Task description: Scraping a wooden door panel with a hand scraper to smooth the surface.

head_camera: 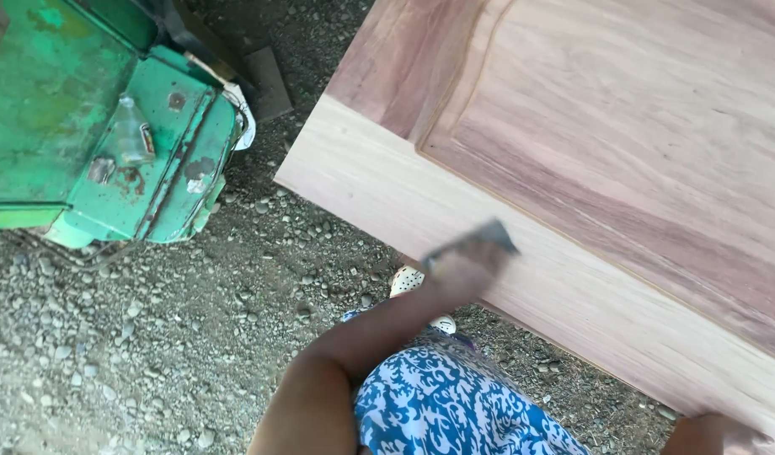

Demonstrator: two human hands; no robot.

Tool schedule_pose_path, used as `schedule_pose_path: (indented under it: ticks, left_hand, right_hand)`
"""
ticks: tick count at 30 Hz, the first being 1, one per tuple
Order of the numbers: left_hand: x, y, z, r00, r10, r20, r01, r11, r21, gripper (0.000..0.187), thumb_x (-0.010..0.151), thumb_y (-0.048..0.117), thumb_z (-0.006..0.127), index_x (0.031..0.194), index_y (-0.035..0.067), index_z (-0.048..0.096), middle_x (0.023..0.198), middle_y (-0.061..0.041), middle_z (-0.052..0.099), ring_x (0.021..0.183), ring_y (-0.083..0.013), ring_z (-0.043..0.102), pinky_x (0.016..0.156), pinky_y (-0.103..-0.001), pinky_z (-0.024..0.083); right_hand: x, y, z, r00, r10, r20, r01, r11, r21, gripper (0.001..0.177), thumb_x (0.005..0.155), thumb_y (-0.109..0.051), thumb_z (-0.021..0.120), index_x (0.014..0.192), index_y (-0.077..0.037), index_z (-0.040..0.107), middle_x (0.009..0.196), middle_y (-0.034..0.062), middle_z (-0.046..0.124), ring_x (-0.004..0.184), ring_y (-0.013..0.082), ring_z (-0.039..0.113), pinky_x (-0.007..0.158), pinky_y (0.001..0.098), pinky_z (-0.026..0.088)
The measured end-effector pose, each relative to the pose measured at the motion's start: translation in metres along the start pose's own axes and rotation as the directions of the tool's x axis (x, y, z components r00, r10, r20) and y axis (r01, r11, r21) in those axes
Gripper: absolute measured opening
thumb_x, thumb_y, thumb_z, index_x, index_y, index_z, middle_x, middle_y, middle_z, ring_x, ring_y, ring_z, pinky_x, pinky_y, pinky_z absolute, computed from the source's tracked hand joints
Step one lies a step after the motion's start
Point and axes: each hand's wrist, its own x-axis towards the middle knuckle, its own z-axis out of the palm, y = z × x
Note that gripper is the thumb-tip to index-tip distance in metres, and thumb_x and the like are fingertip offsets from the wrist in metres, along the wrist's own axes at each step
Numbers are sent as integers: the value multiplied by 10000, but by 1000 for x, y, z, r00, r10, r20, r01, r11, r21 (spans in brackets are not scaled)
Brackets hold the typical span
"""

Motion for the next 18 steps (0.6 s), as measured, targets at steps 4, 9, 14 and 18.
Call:
schedule_pose_path:
  ticks: [4,9,14,18]
  left_hand:
    - [19,1,61,964,35,-262,-117,945,-305,193,993,87,510,1109,-62,552,1092,-159,595,1008,-213,616,992,-294,544]
    - [-56,-184,82,947,-231,-222,308,457,834,335,1040,133,441,1336,-24,425,1165,-120,583,898,-141,632,487,-223,488]
    - [-66,-245,65,449,-793,-412,658,606,-448,284,1151,229,414,1377,148,565,1236,-123,688,841,-197,697,519,-249,509]
    - [-5,-129,88,774,-633,-23,632,774,-33,544,1162,142,381,1628,-107,254,1325,-263,619,954,-239,727,724,-354,606]
  right_hand:
    - [22,10,8,1000,-12,-8,12,1000,-27,584,1025,-547,355,1389,-90,357,1205,65,732,1061,199,716,869,366,627]
    - [50,51,0,999,-18,-35,16,998,-62,565,1021,-547,368,1354,-92,389,1155,67,759,1014,188,734,841,358,643]
    - [108,105,35,999,-15,-46,13,999,-41,551,1018,-548,379,1326,-93,414,1115,69,780,977,180,749,819,351,656]
    - [110,110,43,995,-20,-94,9,994,-107,577,989,-581,365,1315,-106,402,1081,68,759,956,192,760,767,323,666]
